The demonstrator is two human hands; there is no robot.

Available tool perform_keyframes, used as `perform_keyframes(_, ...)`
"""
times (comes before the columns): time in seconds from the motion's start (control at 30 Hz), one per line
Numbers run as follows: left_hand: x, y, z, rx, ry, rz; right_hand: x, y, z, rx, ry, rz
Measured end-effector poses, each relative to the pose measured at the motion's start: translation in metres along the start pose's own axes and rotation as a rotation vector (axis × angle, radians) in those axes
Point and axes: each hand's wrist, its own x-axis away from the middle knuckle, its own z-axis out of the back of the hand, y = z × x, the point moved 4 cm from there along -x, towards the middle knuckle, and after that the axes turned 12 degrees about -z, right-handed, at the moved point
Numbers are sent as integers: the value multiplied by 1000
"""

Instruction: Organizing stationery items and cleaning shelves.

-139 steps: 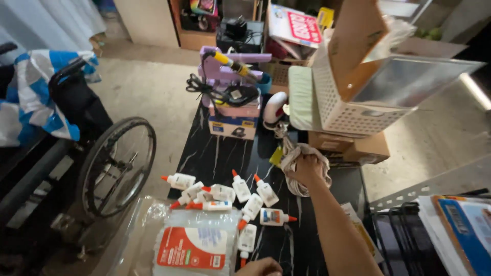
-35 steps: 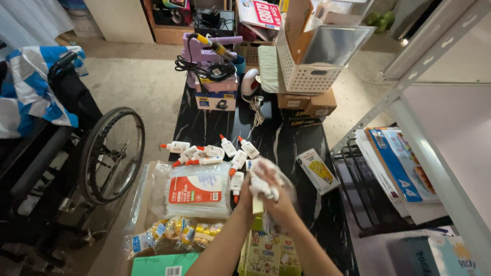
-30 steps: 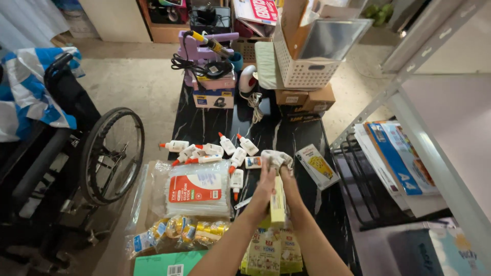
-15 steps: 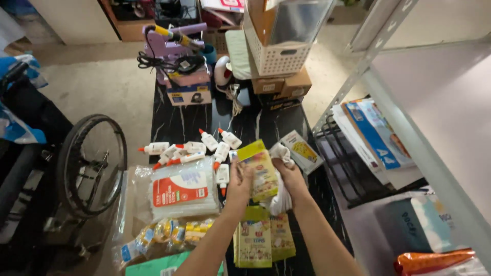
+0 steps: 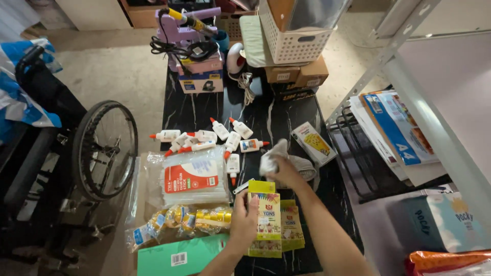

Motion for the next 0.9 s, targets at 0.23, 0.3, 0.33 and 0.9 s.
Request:
perform_keyframes(0.23,3,-42,16,-526,27,-269,150,-22,17,-794,16,-61)
perform_keyframes(0.3,6,-58,22,-438,6,-291,173,11,-21,-815,-84,-203)
perform_keyframes(0.33,7,-66,25,-350,-13,-315,185,29,-42,-832,-182,-344)
perform_keyframes(0.9,42,-69,17,-205,-242,62,222,10,-13,-1472,-564,-593)
